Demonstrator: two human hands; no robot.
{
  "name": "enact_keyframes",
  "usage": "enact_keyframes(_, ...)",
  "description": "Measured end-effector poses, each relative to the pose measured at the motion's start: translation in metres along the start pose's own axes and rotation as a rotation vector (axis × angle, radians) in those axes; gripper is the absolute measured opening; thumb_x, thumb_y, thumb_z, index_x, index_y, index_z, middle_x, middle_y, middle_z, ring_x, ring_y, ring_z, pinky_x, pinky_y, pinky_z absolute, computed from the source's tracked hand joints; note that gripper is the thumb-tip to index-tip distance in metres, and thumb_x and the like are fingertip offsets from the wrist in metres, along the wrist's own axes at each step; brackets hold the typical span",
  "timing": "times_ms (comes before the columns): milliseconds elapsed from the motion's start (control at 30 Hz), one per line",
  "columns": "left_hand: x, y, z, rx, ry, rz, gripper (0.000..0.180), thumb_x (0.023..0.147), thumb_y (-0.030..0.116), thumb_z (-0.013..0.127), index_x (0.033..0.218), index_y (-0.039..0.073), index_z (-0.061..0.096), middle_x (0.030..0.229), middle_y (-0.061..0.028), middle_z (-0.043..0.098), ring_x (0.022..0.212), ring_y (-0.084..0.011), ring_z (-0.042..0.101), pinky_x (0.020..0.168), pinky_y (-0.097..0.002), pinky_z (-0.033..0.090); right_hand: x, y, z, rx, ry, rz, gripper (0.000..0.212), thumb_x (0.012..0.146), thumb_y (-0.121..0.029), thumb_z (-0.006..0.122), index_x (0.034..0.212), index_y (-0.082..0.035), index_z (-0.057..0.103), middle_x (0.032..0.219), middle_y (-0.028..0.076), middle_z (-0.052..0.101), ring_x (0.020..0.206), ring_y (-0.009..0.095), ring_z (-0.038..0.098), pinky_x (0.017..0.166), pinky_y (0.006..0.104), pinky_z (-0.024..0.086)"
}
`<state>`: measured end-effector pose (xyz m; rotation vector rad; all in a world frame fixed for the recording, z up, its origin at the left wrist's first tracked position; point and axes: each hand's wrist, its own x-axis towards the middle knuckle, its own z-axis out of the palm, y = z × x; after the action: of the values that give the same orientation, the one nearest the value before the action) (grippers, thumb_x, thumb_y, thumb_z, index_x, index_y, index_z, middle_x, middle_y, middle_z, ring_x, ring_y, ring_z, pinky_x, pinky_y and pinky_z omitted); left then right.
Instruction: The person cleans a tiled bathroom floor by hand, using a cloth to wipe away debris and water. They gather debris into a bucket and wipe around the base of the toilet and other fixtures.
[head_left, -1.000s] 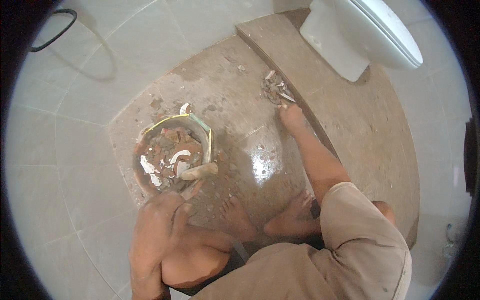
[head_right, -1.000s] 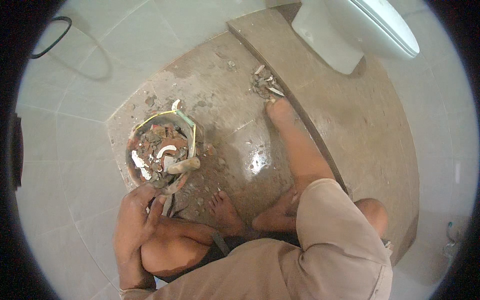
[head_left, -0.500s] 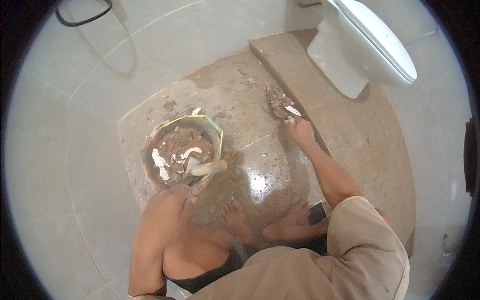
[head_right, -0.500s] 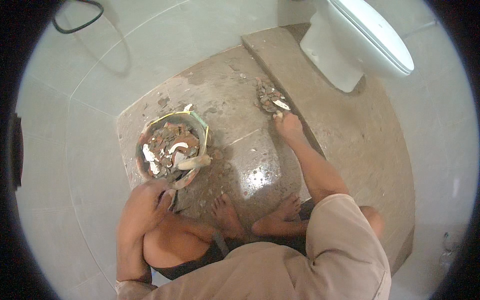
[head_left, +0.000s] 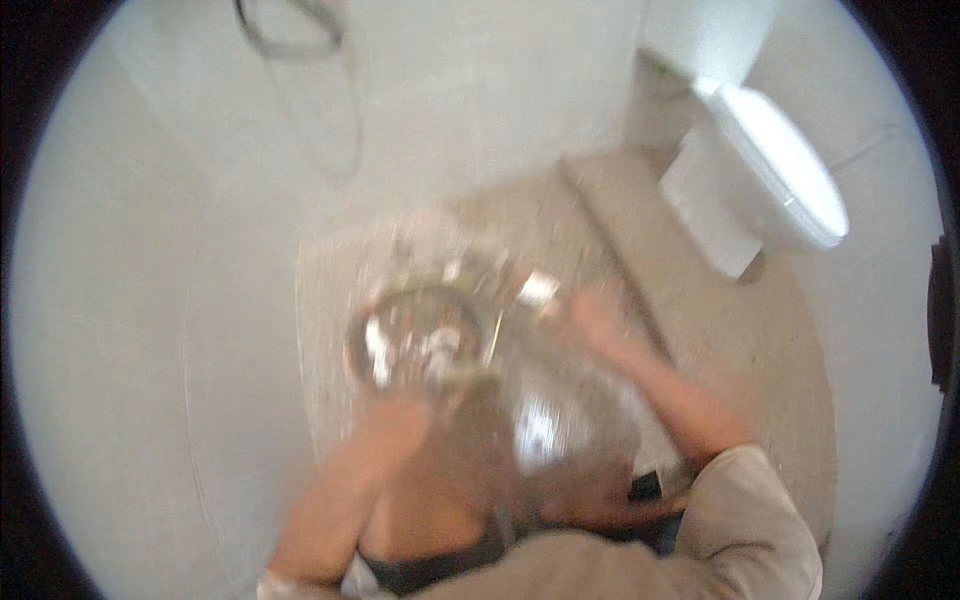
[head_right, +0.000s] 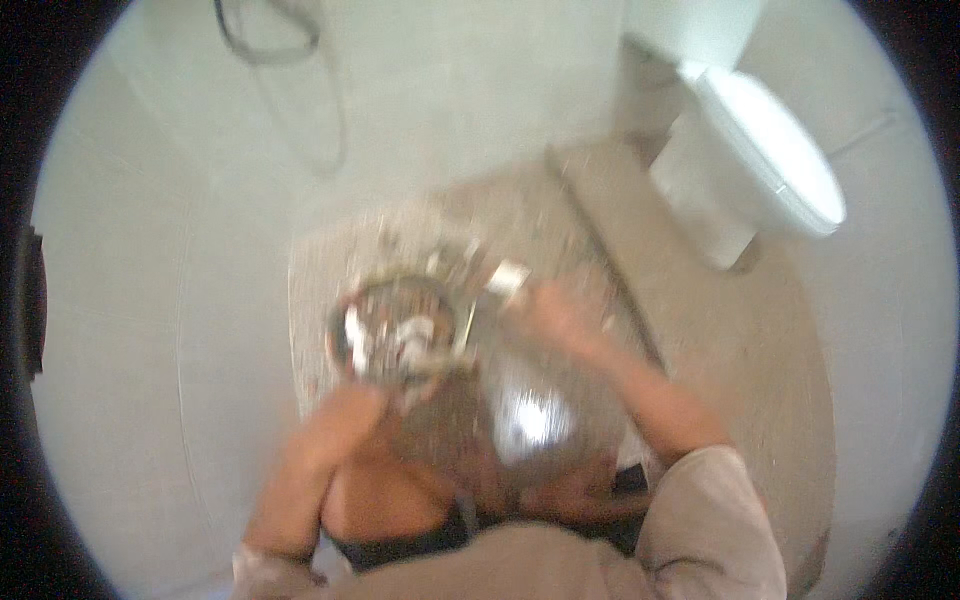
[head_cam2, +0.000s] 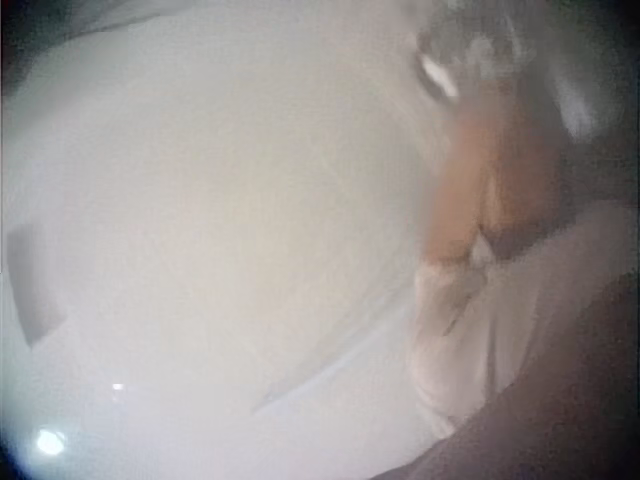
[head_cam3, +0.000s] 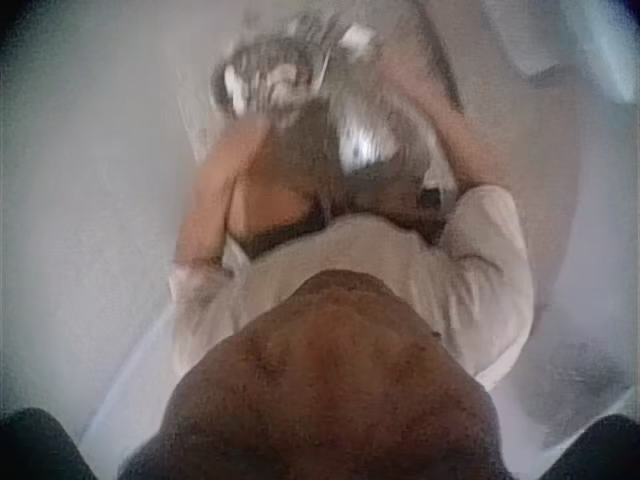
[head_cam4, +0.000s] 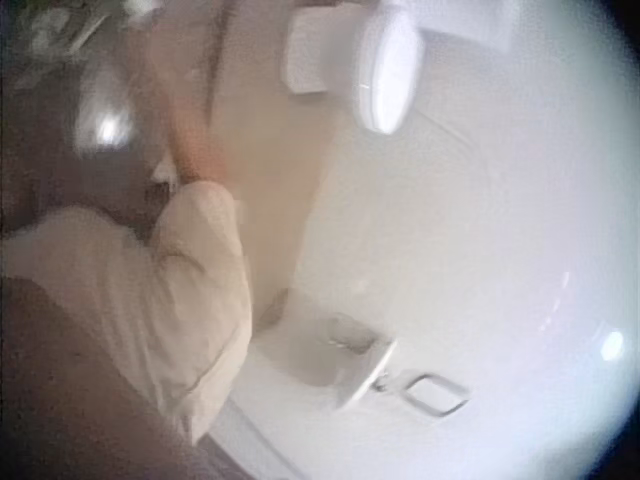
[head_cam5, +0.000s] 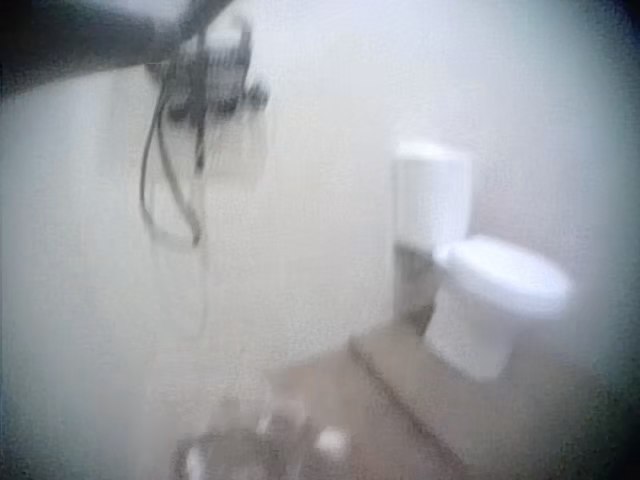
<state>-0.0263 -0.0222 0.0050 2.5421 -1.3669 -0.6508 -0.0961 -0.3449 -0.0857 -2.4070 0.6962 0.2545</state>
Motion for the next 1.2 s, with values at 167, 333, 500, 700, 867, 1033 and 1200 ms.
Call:
enact_keyframes(167,0.014,0.016,0.009,-0.052,-0.064,0.003,0.026,0.096,0.024,0.063,0.097,0.000,0.072,0.093,-0.0290,0.072,0.093,-0.0494,0.069,0.084,-0.0573,0.053,0.002,-0.036,0.027,-0.086,-0.038,-0.329,0.039,0.093,-0.034,0.071,0.107,0.003,0.073,0.102,0.027,0.075,0.098,0.042,0.074,0.086,0.0527,0.059)
enact_keyframes(333,0.005,0.015,0.006,-0.015,-0.071,-0.010,0.025,0.096,0.024,0.063,0.098,0.000,0.072,0.092,-0.0290,0.071,0.093,-0.0501,0.069,0.085,-0.0574,0.053,-0.005,-0.078,0.045,-0.239,-0.034,-0.486,0.052,0.094,-0.035,0.071,0.135,-0.004,0.064,0.111,0.022,0.073,0.100,0.039,0.073,0.085,0.0518,0.059)
enact_keyframes(500,0.004,-0.001,0.008,-0.002,-0.086,0.010,0.027,0.096,0.025,0.062,0.102,0.001,0.072,0.094,-0.0291,0.072,0.094,-0.0497,0.069,0.084,-0.0573,0.053,-0.015,-0.094,0.044,-0.300,0.125,-0.630,0.069,0.094,-0.028,0.072,0.155,-0.007,0.047,0.123,0.018,0.068,0.116,0.036,0.067,0.095,0.0462,0.058)
enact_keyframes(700,0.012,0.002,0.012,0.034,-0.104,-0.029,0.028,0.096,0.026,0.062,0.103,0.001,0.072,0.096,-0.0287,0.072,0.094,-0.0494,0.069,0.085,-0.0566,0.053,-0.006,-0.068,0.050,-0.201,0.245,-0.682,0.062,0.095,-0.027,0.067,0.152,-0.010,0.050,0.117,0.021,0.067,0.115,0.039,0.066,0.097,0.0516,0.054)
enact_keyframes(867,0.011,0.000,0.008,0.018,-0.103,-0.037,0.027,0.093,0.024,0.065,0.106,0.001,0.072,0.099,-0.0289,0.072,0.097,-0.0491,0.069,0.087,-0.0560,0.053,0.021,0.022,0.100,0.376,0.456,-0.097,0.054,0.099,-0.027,0.064,0.145,-0.001,0.052,0.136,0.027,0.063,0.125,0.047,0.060,0.105,0.0526,0.049)
enact_keyframes(1033,0.011,-0.001,0.005,-0.044,-0.030,-0.024,0.025,0.088,0.018,0.068,0.108,0.003,0.073,0.099,-0.0280,0.073,0.098,-0.0481,0.069,0.088,-0.0550,0.053,-0.009,0.154,0.131,0.547,0.151,0.188,0.049,0.096,-0.030,0.064,0.132,0.003,0.060,0.127,0.031,0.067,0.119,0.047,0.064,0.100,0.0543,0.050)
enact_keyframes(1200,0.025,0.008,0.006,-0.042,-0.031,0.008,0.024,0.086,0.014,0.069,0.107,0.004,0.073,0.098,-0.0264,0.073,0.097,-0.0465,0.070,0.087,-0.0532,0.053,-0.046,0.210,0.214,0.279,0.012,0.019,0.041,0.096,-0.036,0.063,0.113,0.000,0.070,0.103,0.028,0.072,0.102,0.042,0.071,0.090,0.0523,0.054)
